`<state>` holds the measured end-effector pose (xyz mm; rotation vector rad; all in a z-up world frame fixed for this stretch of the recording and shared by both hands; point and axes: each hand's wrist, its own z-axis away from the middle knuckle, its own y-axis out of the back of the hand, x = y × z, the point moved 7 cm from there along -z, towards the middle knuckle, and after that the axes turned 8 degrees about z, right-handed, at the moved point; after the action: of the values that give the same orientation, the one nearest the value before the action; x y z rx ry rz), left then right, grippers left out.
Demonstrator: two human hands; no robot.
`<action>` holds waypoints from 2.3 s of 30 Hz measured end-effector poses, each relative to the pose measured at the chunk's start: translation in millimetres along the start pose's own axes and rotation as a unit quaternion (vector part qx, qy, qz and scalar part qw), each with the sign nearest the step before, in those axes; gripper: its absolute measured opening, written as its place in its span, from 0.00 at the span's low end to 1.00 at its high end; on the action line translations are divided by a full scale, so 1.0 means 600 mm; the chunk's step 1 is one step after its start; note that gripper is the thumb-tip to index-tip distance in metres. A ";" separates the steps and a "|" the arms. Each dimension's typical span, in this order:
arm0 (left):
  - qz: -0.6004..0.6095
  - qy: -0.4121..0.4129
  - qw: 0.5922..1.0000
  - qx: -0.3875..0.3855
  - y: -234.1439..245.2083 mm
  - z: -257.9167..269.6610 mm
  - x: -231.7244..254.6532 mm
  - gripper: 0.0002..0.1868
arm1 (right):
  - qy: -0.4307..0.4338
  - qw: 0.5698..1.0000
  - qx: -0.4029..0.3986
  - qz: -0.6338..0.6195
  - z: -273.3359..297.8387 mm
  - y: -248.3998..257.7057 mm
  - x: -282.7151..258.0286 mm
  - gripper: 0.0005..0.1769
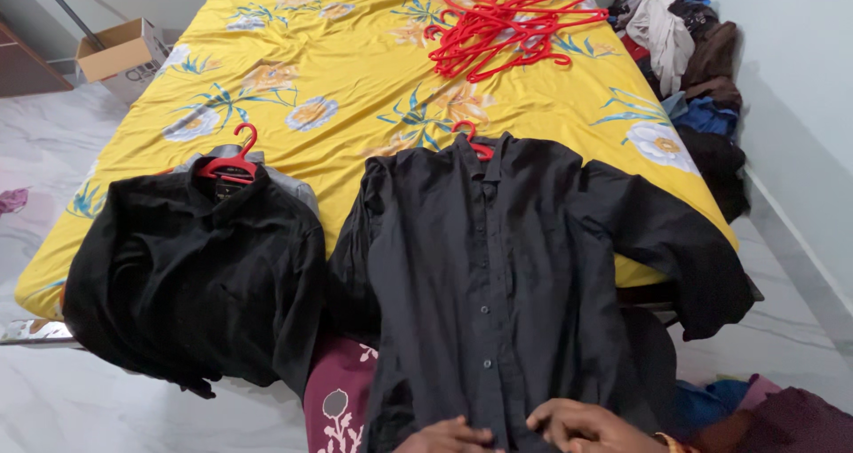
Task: The person buttons a black shirt laid on a yellow floral bedsheet, then places a red hanger inside the collar and smooths the fabric. The person continues buttoning the shirt while it is on the hanger.
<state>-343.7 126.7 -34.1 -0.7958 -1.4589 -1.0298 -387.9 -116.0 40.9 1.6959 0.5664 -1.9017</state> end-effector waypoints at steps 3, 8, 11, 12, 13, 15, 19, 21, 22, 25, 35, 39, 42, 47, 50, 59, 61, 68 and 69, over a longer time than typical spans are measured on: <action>-0.019 0.199 0.980 0.021 -0.009 -0.007 -0.044 0.28 | -0.144 0.987 0.000 0.075 -0.018 -0.017 0.031 0.22; -0.013 0.332 0.940 0.078 0.018 0.002 0.011 0.28 | -0.073 0.964 -0.008 0.255 -0.052 -0.034 0.031 0.26; -0.060 0.339 0.935 0.079 0.045 0.002 0.084 0.28 | -0.050 0.967 -0.026 0.249 -0.057 -0.054 0.038 0.24; -0.121 0.320 0.936 0.077 0.053 -0.008 0.105 0.28 | -0.063 0.968 -0.030 0.239 -0.056 -0.052 0.040 0.24; -0.187 0.294 0.934 0.077 0.058 -0.023 0.120 0.25 | -0.073 0.970 -0.033 0.231 -0.055 -0.052 0.040 0.24; -0.228 0.134 0.953 0.148 0.063 -0.063 0.147 0.23 | -0.087 0.972 -0.036 0.217 -0.059 -0.044 0.036 0.23; -0.194 -0.044 0.979 0.056 0.020 -0.118 0.059 0.22 | -0.095 0.981 -0.039 0.162 -0.077 -0.022 0.016 0.22; -0.262 -0.014 0.965 -0.020 -0.018 -0.143 -0.048 0.20 | -0.099 0.989 -0.028 0.106 -0.076 0.006 0.017 0.21; -0.292 -0.002 0.955 -0.059 -0.029 -0.154 -0.099 0.20 | -0.101 0.992 -0.002 0.075 -0.070 0.040 0.021 0.21; -0.273 0.077 0.952 -0.116 -0.026 -0.163 -0.182 0.18 | -0.088 0.980 0.160 0.084 -0.034 0.215 0.047 0.22; -0.410 -0.043 0.899 0.149 0.215 -0.452 0.164 0.18 | -0.324 0.703 0.621 0.122 0.209 0.697 0.177 0.46; -0.532 -0.026 0.816 0.222 0.322 -0.611 0.169 0.37 | -0.337 0.706 0.619 0.070 0.210 0.728 0.208 0.39; -0.544 0.026 0.808 0.225 0.383 -0.676 0.109 0.40 | -0.342 0.715 0.604 0.085 0.223 0.739 0.228 0.28; -0.486 0.105 0.833 0.244 0.403 -0.706 0.045 0.44 | -0.282 0.628 0.619 0.378 0.267 0.779 0.190 0.12; -0.482 0.115 0.831 0.251 0.399 -0.702 0.046 0.44 | -0.366 0.550 0.649 0.376 0.348 0.873 0.158 0.17; -0.473 0.118 0.838 0.245 0.360 -0.732 0.058 0.44 | -0.482 0.451 0.634 0.403 0.290 0.975 0.106 0.27; -0.472 0.126 0.839 0.238 0.361 -0.726 0.052 0.43 | -0.432 0.423 0.617 0.503 0.184 0.919 0.065 0.30; -0.519 0.047 0.807 0.276 0.362 -0.725 0.023 0.43 | -0.209 0.560 0.434 0.674 -0.232 0.610 -0.057 0.33; -0.542 0.024 0.791 0.284 0.365 -0.717 0.032 0.44 | -0.140 0.549 0.441 0.697 -0.261 0.579 -0.059 0.37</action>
<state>22.4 -183.9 17.9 0.6261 -2.0612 -1.2654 -44.6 -283.7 68.5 1.2911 -1.7016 -0.9739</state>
